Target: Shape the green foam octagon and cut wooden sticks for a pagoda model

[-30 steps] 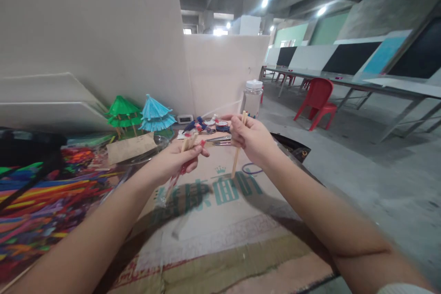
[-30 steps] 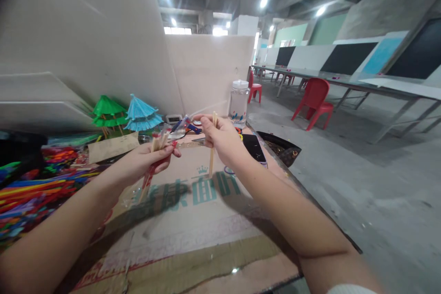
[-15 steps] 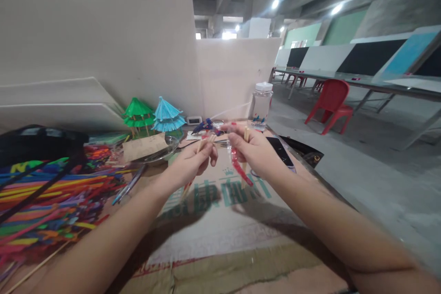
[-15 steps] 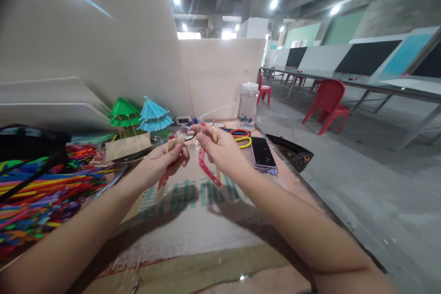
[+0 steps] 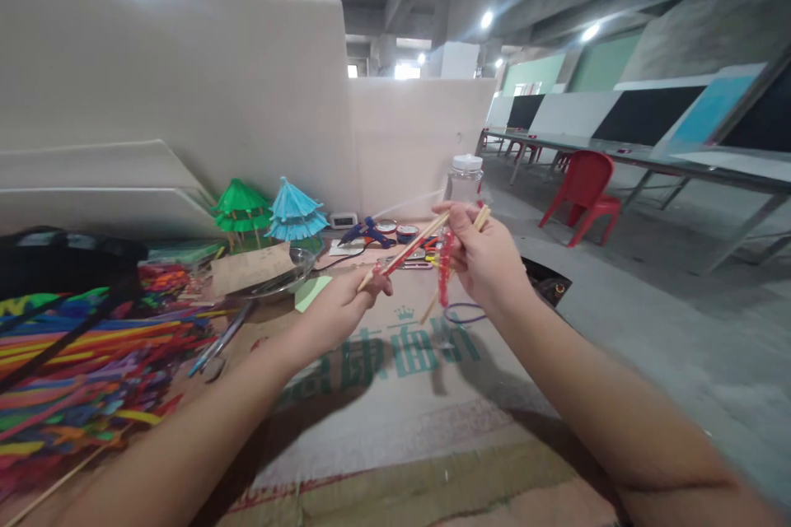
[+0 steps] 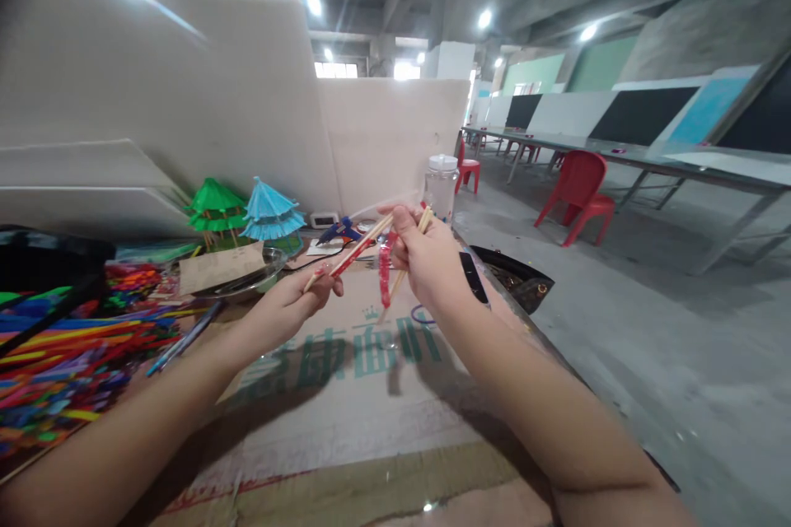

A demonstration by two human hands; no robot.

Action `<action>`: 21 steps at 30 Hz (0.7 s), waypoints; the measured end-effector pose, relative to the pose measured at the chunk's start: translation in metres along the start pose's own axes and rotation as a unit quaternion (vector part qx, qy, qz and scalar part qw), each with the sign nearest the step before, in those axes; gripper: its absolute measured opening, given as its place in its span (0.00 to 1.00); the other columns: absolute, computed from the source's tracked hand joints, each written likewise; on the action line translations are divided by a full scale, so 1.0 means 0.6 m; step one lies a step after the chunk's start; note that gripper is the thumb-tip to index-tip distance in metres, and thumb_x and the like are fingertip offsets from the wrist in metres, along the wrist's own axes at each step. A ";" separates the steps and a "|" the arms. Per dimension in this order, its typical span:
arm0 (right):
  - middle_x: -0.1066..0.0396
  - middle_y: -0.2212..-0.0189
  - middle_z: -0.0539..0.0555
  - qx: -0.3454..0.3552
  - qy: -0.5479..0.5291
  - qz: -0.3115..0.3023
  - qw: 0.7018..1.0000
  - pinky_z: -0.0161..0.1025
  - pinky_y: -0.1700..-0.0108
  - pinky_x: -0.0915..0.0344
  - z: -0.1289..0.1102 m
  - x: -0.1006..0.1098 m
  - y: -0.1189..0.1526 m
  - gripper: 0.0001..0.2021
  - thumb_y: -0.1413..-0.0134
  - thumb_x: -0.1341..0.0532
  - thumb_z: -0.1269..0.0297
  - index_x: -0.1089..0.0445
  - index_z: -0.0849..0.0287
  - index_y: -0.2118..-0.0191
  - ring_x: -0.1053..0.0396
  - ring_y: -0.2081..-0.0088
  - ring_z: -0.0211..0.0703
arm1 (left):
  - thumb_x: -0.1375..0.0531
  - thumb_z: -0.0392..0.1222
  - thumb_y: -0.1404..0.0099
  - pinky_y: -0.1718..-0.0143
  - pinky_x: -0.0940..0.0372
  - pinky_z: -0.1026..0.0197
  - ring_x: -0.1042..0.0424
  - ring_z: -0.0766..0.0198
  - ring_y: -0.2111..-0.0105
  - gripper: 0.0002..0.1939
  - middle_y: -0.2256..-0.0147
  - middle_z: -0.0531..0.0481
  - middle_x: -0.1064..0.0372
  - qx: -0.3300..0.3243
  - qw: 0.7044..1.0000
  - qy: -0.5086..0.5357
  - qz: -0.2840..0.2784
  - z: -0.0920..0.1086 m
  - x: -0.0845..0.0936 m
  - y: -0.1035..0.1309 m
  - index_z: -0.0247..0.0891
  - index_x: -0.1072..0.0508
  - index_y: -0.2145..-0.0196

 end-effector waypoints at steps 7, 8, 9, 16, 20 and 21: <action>0.49 0.86 0.39 -0.040 -0.050 -0.046 0.997 0.31 0.82 0.62 0.037 -0.028 0.017 0.23 0.57 0.27 0.44 0.29 0.58 0.67 0.60 0.85 0.27 | 0.56 0.60 0.27 0.75 0.48 0.64 0.45 0.65 0.76 0.25 0.75 0.55 0.44 -0.004 1.000 0.029 0.008 0.011 -0.020 0.007 0.38 0.31 0.65; 0.49 0.86 0.39 -0.042 -0.054 -0.041 0.997 0.31 0.82 0.62 0.042 -0.032 0.021 0.23 0.57 0.27 0.43 0.29 0.58 0.68 0.59 0.85 0.28 | 0.55 0.60 0.27 0.74 0.47 0.63 0.45 0.64 0.76 0.25 0.75 0.54 0.43 -0.004 1.000 0.025 0.017 0.012 -0.022 0.008 0.38 0.31 0.66; 0.49 0.87 0.39 -0.047 -0.058 -0.038 0.997 0.31 0.82 0.61 0.048 -0.036 0.025 0.23 0.57 0.27 0.43 0.29 0.58 0.68 0.59 0.85 0.28 | 0.55 0.60 0.27 0.74 0.48 0.63 0.44 0.64 0.75 0.25 0.75 0.55 0.44 -0.003 0.999 0.023 0.027 0.013 -0.024 0.009 0.38 0.32 0.66; 0.47 0.85 0.40 -0.134 -0.043 -0.053 0.989 0.30 0.80 0.54 0.097 -0.059 0.062 0.22 0.58 0.28 0.44 0.30 0.58 0.69 0.53 0.83 0.30 | 0.53 0.59 0.28 0.67 0.43 0.61 0.41 0.63 0.72 0.22 0.74 0.53 0.40 -0.016 0.998 0.044 0.053 0.017 -0.024 0.011 0.39 0.37 0.70; 0.44 0.85 0.43 -0.096 0.042 -0.084 0.991 0.32 0.79 0.51 0.095 -0.058 0.059 0.21 0.53 0.30 0.44 0.31 0.59 0.73 0.50 0.82 0.31 | 0.53 0.66 0.31 0.70 0.43 0.61 0.40 0.62 0.74 0.28 0.76 0.52 0.40 -0.007 0.998 0.051 0.028 0.017 -0.020 0.006 0.39 0.37 0.74; 0.41 0.84 0.44 -0.081 0.056 -0.088 0.991 0.32 0.79 0.49 0.092 -0.057 0.057 0.21 0.53 0.31 0.44 0.31 0.59 0.74 0.47 0.81 0.32 | 0.50 0.67 0.33 0.70 0.42 0.61 0.39 0.62 0.73 0.28 0.75 0.52 0.38 -0.007 0.998 0.055 0.016 0.018 -0.020 0.005 0.39 0.36 0.74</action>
Point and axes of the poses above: each hand's wrist, its own y-axis away from the middle knuckle, its own x-axis out of the back of the hand, z = x × y, the point moved 2 cm from there along -y, towards the middle knuckle
